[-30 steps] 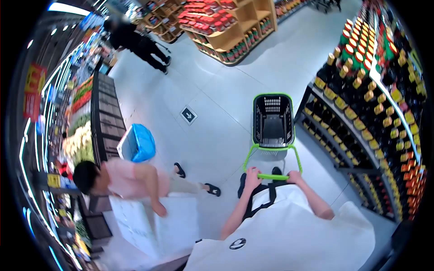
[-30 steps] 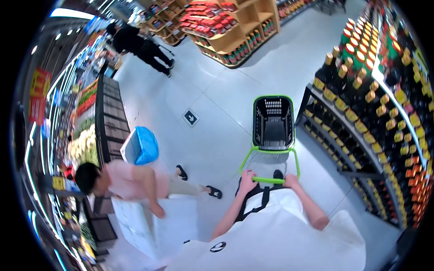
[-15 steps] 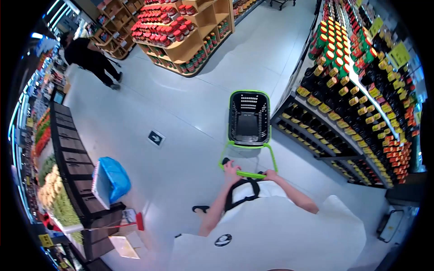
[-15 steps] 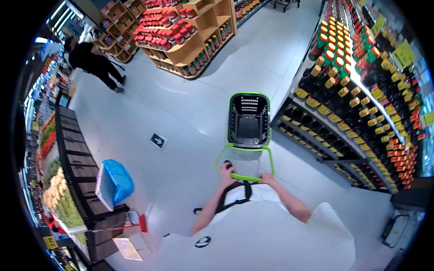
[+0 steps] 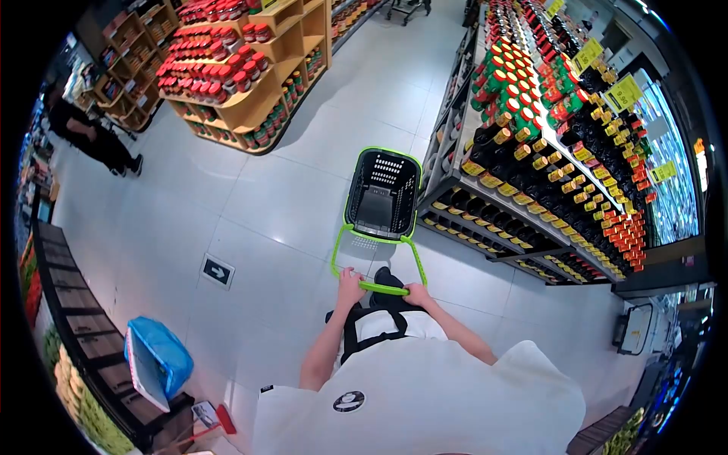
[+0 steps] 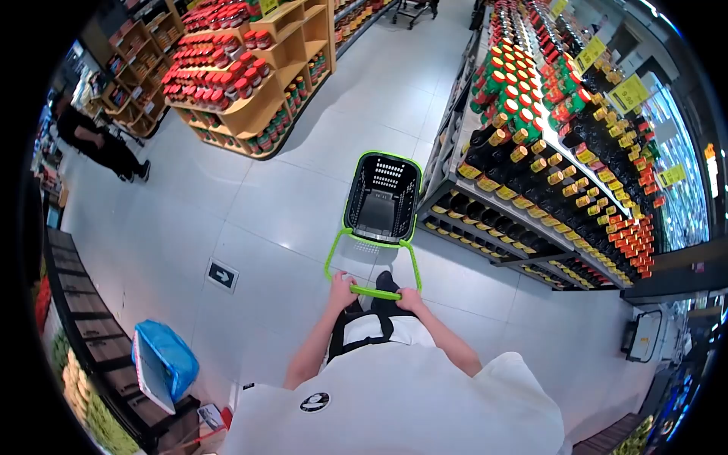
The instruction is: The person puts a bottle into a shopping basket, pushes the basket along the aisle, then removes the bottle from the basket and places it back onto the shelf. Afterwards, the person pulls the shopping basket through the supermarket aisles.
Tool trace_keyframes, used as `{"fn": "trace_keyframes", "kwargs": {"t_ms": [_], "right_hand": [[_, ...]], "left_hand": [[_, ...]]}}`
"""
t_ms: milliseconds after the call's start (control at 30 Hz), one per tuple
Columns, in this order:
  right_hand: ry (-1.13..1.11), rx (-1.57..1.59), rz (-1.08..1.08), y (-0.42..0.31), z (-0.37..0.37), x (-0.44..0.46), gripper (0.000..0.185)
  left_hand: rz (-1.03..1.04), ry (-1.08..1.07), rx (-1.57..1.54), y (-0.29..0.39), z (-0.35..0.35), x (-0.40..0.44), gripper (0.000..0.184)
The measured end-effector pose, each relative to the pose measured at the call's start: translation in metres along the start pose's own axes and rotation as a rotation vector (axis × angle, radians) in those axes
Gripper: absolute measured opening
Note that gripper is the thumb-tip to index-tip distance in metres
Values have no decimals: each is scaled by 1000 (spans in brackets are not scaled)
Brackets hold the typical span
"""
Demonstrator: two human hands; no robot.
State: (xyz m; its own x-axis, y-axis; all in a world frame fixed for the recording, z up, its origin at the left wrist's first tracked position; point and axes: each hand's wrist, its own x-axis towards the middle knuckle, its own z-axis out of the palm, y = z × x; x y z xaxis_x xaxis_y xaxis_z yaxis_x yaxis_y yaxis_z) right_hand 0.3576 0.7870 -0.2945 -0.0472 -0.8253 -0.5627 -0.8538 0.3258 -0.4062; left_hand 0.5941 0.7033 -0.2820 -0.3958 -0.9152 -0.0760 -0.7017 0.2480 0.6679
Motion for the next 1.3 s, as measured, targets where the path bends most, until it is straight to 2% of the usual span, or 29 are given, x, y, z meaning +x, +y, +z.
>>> {"fn": "trace_keyframes", "kwargs": {"t_ms": [133,233,367,567,733,833,900,967,1033,1100,1233,1300], "right_hand": [[14,30,19,-8,-7,17,28],[-79,58,-51,-11,-19,40,34],[-168,132,-103,-25,-62,79,33],[-246,54,115,-33,-124,147,36],[-104,36,165,-26,-176,179,29],[-96,-16,193,-18,-186,208,27],[-78,7,252,-17,-193,219,25],[48,-53,324,-22,-205,229,25],[26,-36,389,-26,-222,242,23],[21,26,492,-31,-236,256,24],[-10,139,512,-25,-254,292,24],[29,109,515,-25,-264,311,24]], "left_hand": [[-40,-12,13,-3,-6,18,18],[-2,-18,49,-8,-19,39,21],[26,-50,67,-19,-35,87,20],[38,-165,185,-10,-53,183,14],[90,-241,278,9,-47,261,14],[39,-332,318,15,-42,291,15],[14,-305,345,17,-40,317,15],[9,-332,375,24,-44,343,15],[80,-305,443,16,-48,367,14],[60,-342,398,3,-45,399,14],[231,-395,415,-25,-46,454,15],[182,-574,414,-32,-45,486,18]]}}
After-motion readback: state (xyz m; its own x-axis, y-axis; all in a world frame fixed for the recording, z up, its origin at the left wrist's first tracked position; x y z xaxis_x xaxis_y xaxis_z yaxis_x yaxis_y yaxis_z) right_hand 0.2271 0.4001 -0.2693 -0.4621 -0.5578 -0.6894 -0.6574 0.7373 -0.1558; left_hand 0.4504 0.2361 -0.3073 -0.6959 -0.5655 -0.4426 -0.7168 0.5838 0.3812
